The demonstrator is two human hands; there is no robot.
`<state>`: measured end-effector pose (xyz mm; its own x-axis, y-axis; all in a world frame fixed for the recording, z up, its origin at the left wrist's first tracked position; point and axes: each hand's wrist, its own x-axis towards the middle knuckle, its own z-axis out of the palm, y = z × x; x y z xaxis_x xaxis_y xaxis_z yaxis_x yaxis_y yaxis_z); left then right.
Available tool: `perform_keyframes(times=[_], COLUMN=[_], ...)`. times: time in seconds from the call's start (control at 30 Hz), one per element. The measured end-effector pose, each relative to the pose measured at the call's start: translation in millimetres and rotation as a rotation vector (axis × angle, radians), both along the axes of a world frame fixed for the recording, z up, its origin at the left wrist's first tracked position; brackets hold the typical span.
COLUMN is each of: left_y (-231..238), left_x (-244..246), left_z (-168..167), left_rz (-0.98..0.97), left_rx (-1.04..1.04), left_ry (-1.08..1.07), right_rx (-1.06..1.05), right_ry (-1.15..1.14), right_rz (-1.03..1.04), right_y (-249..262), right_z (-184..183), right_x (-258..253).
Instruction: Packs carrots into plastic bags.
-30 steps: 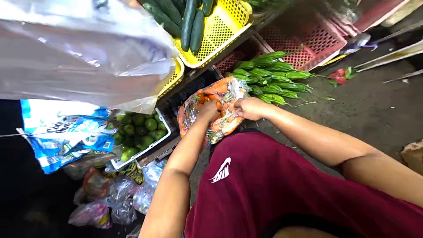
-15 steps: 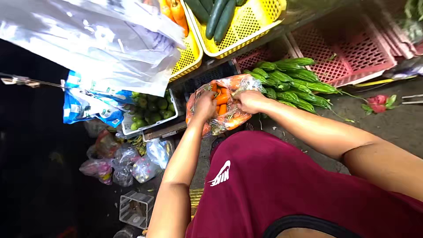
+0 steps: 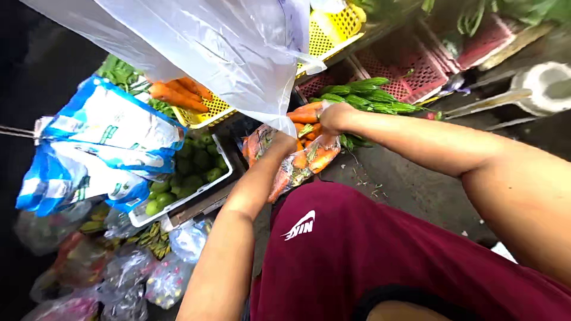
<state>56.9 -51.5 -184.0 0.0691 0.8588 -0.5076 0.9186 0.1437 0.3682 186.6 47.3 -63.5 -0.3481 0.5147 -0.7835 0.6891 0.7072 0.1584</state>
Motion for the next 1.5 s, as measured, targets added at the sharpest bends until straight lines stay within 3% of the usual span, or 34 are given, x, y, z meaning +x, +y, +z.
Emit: perform_keyframes(times=[0.2, 0.37, 0.43, 0.53, 0.63, 0.73, 0.8, 0.87, 1.0, 1.17, 1.27, 1.4, 1.47, 1.5], left_y=[-47, -59, -64, -77, -99, -107, -105, -99, -89, -83, -84, -85, -89, -92], left_x=[-19, -33, -37, -45, -66, -107, -136, -158, -172, -155, -145, -144, -155, -164], left_z=[15, 22, 33, 72, 117, 141, 146, 148, 154, 203, 204, 206, 190, 165], left_rz=[0.040, 0.125, 0.256, 0.628, 0.858, 1.009, 1.103, 1.189, 1.384, 1.556, 1.556, 1.569, 1.562, 1.544], left_rx=[0.033, 0.132, 0.259, 0.555, 0.868, 1.164, 1.279, 1.342, 1.242, 0.727, 0.655, 0.636, 0.646, 0.747], left_ry=[-0.015, -0.156, -0.271, -0.519, -0.647, -0.568, -0.432, -0.357, -0.225, -0.149, -0.151, -0.198, -0.263, -0.272], right_rx=[0.177, 0.184, 0.138, 0.110, 0.076, -0.021, -0.066, -0.075, -0.068, -0.118, -0.169, -0.222, -0.241, -0.269], right_ry=[0.141, 0.158, 0.233, 0.447, 0.631, 0.445, 0.200, 0.128, 0.148, 0.241, 0.533, 0.979, 1.227, 1.360], right_rz=[-0.294, -0.303, -0.322, -0.347, -0.125, 0.057, 0.067, 0.108, 0.264, 0.330, 0.278, 0.039, -0.060, -0.121], right_y=[14, -11, -21, -33, -44, -37, -34, -30, -16, -8, 3, 7, 3, -1], right_z=[-38, -51, -38, -31, -48, -71, -81, -85, -88, -52, -19, 27, 45, 51], right_x=[37, 41, 38, 33, 15, -7, -7, 3, 15, 14, 20, 3, -17, -30])
